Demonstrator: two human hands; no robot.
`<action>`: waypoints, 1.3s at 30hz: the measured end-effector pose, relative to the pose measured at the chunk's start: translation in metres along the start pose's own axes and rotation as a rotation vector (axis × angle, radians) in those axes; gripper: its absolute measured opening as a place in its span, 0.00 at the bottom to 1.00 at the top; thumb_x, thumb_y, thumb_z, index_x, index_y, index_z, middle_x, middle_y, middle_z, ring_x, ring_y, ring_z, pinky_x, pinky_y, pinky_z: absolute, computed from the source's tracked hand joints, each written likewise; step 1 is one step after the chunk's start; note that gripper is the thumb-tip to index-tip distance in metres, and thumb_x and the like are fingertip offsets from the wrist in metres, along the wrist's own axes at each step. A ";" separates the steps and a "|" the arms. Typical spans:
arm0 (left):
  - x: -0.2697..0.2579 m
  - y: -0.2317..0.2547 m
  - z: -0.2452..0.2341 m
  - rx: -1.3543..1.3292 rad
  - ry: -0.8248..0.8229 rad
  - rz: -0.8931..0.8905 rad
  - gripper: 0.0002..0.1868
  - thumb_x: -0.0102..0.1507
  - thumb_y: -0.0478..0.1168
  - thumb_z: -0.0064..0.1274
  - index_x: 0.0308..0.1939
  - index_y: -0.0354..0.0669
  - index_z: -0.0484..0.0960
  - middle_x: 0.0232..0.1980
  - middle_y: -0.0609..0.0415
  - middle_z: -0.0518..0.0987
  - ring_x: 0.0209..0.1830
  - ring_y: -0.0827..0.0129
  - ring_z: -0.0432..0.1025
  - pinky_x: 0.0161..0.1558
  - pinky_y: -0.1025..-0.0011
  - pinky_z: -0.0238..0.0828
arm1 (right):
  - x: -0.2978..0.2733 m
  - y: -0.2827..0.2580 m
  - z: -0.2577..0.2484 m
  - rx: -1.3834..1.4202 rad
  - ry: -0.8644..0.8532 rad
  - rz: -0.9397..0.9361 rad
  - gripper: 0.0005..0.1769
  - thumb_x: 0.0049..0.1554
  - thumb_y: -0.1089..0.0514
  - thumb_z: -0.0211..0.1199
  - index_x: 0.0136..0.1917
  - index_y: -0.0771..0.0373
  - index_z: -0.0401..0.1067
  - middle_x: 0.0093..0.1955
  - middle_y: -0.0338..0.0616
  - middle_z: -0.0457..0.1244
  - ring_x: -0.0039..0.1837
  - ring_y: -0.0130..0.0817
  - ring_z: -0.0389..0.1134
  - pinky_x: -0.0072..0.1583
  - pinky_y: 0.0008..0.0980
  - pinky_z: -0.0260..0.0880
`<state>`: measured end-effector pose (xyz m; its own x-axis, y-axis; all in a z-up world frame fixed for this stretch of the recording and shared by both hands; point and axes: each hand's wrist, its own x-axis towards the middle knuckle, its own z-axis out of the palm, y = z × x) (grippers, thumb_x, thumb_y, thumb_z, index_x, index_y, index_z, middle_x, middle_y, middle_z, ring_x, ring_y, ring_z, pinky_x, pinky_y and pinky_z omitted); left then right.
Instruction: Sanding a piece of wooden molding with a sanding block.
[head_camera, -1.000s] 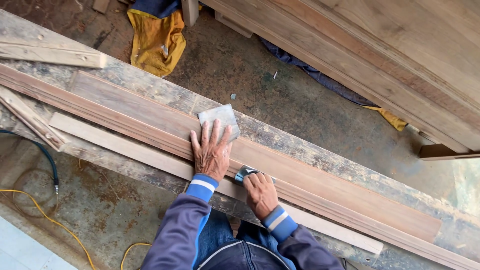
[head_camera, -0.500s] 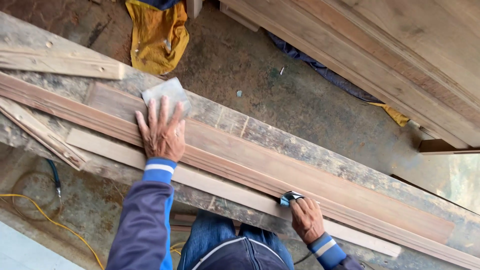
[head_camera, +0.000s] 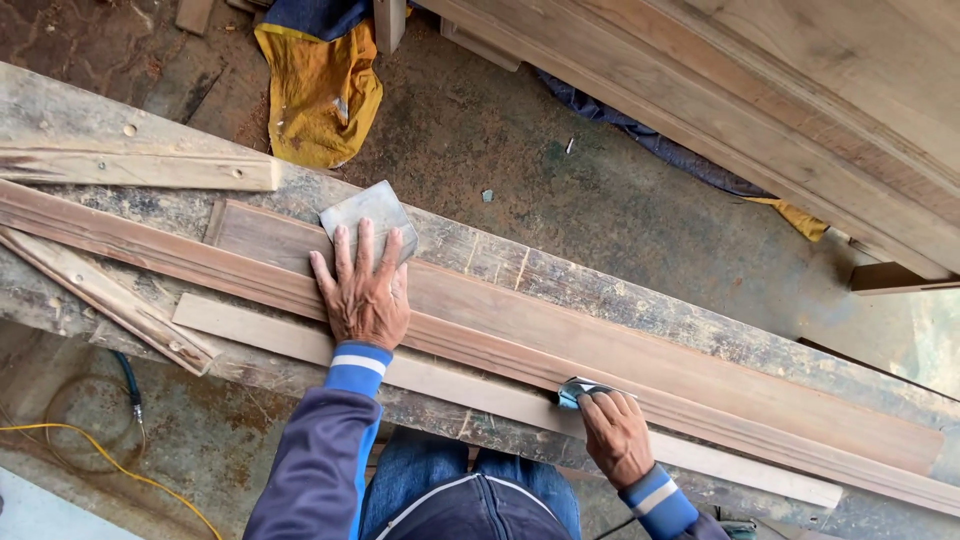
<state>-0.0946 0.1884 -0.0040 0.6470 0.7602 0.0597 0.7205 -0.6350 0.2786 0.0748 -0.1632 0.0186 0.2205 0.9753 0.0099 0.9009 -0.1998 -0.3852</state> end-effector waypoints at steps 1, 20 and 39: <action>-0.001 0.000 0.000 0.000 0.001 0.002 0.27 0.69 0.49 0.49 0.73 0.56 0.72 0.81 0.45 0.61 0.81 0.41 0.50 0.75 0.33 0.35 | 0.001 -0.006 -0.002 0.012 0.034 0.043 0.16 0.48 0.69 0.58 0.52 0.69 0.71 0.44 0.48 0.62 0.46 0.43 0.63 0.48 0.43 0.64; -0.001 0.002 -0.003 -0.013 -0.013 0.006 0.27 0.68 0.49 0.50 0.73 0.56 0.73 0.80 0.45 0.62 0.81 0.42 0.51 0.74 0.30 0.37 | -0.082 0.060 -0.011 -0.079 -0.028 0.210 0.10 0.54 0.65 0.63 0.51 0.64 0.74 0.43 0.47 0.65 0.45 0.42 0.66 0.48 0.43 0.65; -0.005 -0.003 0.004 0.000 0.011 0.032 0.27 0.69 0.48 0.51 0.73 0.56 0.75 0.82 0.44 0.62 0.83 0.41 0.49 0.75 0.30 0.35 | -0.156 0.110 -0.051 -0.255 -0.053 0.259 0.12 0.58 0.66 0.58 0.56 0.62 0.74 0.52 0.48 0.69 0.53 0.40 0.69 0.56 0.40 0.70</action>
<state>-0.0995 0.1862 -0.0087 0.6671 0.7408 0.0789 0.6992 -0.6591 0.2769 0.1588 -0.3423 0.0215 0.4401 0.8914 -0.1082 0.8834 -0.4514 -0.1258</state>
